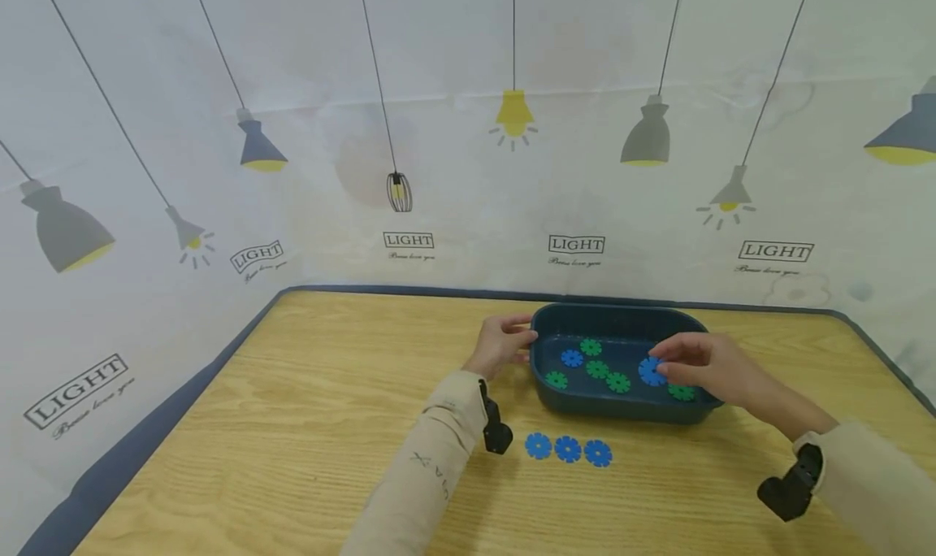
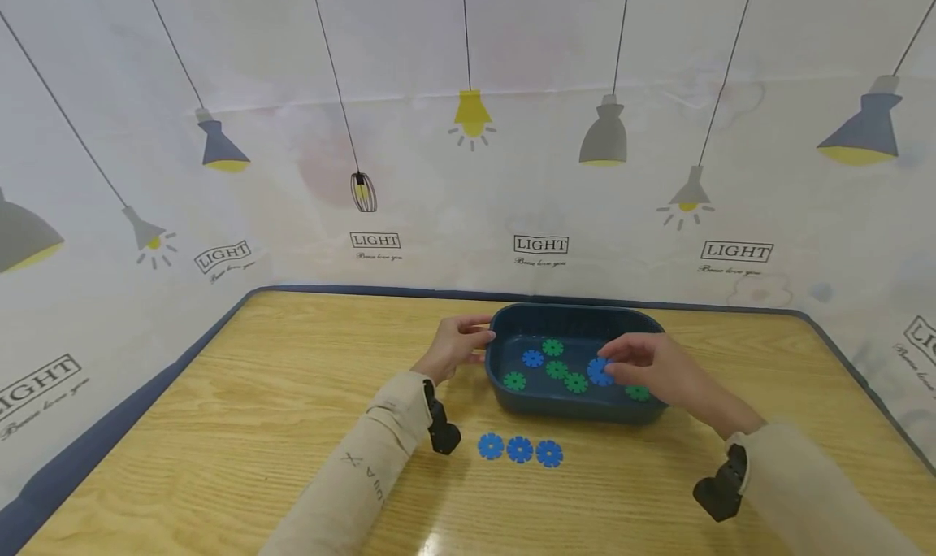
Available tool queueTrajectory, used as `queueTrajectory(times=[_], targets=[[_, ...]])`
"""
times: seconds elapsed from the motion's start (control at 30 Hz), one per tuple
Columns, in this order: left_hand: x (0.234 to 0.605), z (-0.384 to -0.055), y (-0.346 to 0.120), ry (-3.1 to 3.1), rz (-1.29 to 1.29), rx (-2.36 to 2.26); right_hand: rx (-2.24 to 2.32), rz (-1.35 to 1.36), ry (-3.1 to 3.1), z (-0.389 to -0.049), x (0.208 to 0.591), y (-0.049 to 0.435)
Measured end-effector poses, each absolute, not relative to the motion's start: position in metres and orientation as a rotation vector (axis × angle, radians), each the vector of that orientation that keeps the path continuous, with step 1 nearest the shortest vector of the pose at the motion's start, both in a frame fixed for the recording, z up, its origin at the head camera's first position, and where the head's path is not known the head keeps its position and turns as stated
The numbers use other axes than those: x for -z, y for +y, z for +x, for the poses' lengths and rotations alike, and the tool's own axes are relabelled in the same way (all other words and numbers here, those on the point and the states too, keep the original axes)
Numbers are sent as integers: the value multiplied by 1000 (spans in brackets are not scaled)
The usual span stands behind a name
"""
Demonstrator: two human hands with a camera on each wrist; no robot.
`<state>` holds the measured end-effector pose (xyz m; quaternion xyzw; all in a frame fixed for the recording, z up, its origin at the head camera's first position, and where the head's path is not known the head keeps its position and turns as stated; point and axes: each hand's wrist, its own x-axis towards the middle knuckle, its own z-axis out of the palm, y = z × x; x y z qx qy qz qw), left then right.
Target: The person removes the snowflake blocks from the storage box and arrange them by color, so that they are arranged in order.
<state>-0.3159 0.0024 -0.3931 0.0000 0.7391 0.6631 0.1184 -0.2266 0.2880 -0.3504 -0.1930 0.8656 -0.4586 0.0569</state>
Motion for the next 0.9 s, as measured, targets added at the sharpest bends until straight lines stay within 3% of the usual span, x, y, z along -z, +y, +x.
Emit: queueTrajectory(times=[0.33, 0.9], targets=[[392, -315, 3, 2164, -5, -1940, 1433, -705, 2433, -207, 355, 284], [392, -315, 4, 2172, -20, -1934, 1442, -998, 2263, -193, 393, 276]])
